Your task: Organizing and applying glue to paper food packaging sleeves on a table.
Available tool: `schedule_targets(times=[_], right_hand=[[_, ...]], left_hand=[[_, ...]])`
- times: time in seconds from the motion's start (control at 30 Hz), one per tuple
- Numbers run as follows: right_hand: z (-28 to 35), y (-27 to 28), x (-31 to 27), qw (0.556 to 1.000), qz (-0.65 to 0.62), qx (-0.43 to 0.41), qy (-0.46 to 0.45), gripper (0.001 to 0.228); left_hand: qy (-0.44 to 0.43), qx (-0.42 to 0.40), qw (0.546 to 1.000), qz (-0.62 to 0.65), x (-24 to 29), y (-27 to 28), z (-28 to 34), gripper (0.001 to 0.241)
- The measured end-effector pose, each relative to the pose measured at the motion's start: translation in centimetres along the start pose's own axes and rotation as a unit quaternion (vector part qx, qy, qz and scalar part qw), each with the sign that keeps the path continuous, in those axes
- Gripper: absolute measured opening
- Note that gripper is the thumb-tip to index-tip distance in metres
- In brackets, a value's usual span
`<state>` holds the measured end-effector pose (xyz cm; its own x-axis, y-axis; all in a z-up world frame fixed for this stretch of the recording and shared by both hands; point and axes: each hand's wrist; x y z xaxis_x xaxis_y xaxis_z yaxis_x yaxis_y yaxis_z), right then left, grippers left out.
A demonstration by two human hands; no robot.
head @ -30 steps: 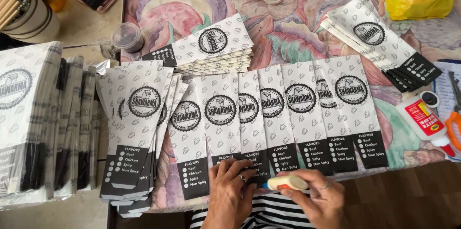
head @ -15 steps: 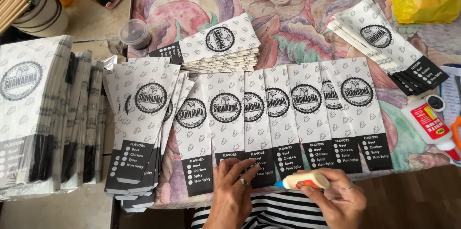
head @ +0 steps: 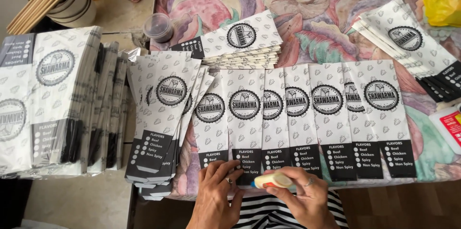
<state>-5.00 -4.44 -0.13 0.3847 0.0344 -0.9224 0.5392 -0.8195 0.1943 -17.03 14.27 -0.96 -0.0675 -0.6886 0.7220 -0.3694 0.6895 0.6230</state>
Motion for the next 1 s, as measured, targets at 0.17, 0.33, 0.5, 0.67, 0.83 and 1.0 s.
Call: schedule_targets(times=[0.17,0.33,0.5,0.67,0.83,1.0], right_hand=[[-1.4,-2.3,-0.9,0.999,0.016,-0.022,0.023,0.030],[-1.3,-0.3,-0.8,0.999,0.025,-0.035,0.019,0.031],[-0.4,1.1,-1.2,0.998,0.048,0.041,-0.021,0.026],[-0.3,-0.5,-0.5,1.000,-0.013,0.014,-0.004,0.028],[-1.1,-2.4,-0.9,0.999,0.007,-0.005,0.032,0.030],[-0.3,-0.8,-0.1,0.999,0.021,0.008,0.045,0.029]], left_hand=[[-0.001,0.004,1.000,-0.001,0.0,0.2,-0.1,0.040],[0.001,0.014,1.000,0.007,-0.5,-0.3,0.0,0.037],[0.048,0.081,0.995,0.017,-0.2,-1.4,-0.3,0.018],[0.061,0.097,0.993,0.018,-0.5,-2.0,-0.2,0.017],[0.037,0.088,0.995,0.000,-0.1,-1.4,-0.4,0.023],[0.010,0.105,0.994,-0.042,0.1,-2.0,0.0,0.029]])
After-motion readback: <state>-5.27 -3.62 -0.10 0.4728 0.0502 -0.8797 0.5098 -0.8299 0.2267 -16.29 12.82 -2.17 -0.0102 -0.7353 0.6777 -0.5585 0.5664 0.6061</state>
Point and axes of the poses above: each hand's wrist, its own z-axis away from the middle knuckle, its own y-axis out of the back of the hand, x = y × z, and after that the axes turned 7 degrees about z, right-handed
